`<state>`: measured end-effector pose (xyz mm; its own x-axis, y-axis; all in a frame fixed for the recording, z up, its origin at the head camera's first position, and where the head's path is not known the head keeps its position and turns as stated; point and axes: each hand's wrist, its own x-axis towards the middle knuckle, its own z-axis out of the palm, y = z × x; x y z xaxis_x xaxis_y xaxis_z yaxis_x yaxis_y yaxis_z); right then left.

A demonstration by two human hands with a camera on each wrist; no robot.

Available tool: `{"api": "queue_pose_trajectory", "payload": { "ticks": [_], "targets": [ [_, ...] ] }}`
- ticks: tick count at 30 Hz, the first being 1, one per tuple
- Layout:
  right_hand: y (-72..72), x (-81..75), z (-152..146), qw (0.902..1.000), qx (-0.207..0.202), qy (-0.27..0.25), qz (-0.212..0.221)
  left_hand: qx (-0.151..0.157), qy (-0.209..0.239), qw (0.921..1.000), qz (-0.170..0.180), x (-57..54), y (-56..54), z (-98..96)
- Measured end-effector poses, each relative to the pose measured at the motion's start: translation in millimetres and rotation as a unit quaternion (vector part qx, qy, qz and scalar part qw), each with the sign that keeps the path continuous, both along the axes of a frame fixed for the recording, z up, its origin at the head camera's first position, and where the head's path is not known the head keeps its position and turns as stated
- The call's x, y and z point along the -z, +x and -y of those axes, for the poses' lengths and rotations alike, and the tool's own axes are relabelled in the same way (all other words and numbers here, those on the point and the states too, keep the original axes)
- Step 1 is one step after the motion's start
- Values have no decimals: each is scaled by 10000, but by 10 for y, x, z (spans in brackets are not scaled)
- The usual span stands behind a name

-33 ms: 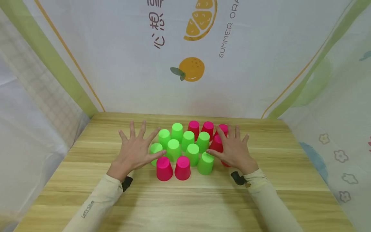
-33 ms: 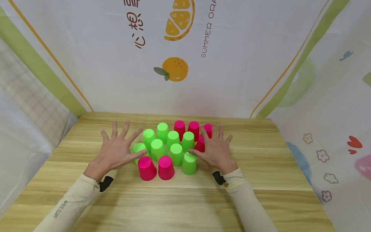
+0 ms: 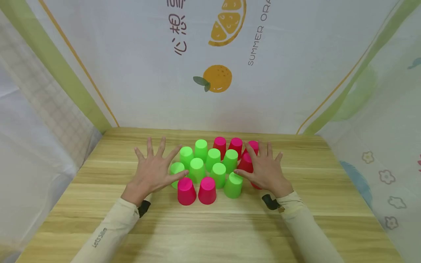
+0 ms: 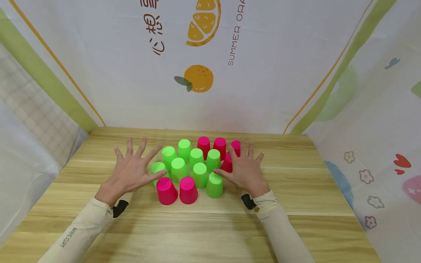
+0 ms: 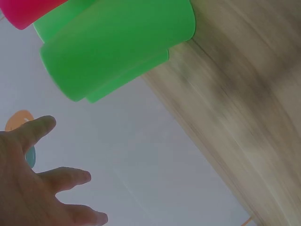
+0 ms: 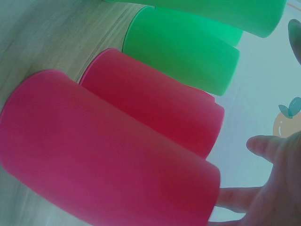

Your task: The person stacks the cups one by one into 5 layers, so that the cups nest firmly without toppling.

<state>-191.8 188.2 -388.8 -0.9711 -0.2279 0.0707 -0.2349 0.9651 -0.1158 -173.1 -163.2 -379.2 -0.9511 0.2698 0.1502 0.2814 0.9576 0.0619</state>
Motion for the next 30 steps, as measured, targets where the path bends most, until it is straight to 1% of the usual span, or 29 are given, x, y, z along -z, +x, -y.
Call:
{"api": "queue_pose_trajectory", "payload": {
  "ticks": [4,7,11,15,19,22,25,27,30],
  "targets": [
    [7,3,-12,10000,31,-57,-16,19,-29,10000,-1,-3,3,-3],
    [-1,-6,-39,9998,54,-189,-53,36,31,10000,40,-7,8,0],
    [-36,-30,-105,9987,-41,-505,-58,36,268,9995,145,-8,26,26],
    [-76,-55,-223,9958,-283,-865,62,61,539,9983,231,17,57,54],
    [-156,-99,-350,9885,-604,-1335,364,129,724,9969,280,59,90,75],
    [-258,-134,-436,9776,-770,-1815,734,176,850,9958,300,88,109,80],
    [-381,-152,-519,9664,-789,-2209,1050,202,1071,9934,363,122,124,81],
    [-461,-149,-567,9628,-763,-2311,1174,216,1251,9911,402,152,134,81],
    [-558,-131,-620,9613,-747,-2320,1282,239,1572,9861,473,197,151,76]
  ]
}}
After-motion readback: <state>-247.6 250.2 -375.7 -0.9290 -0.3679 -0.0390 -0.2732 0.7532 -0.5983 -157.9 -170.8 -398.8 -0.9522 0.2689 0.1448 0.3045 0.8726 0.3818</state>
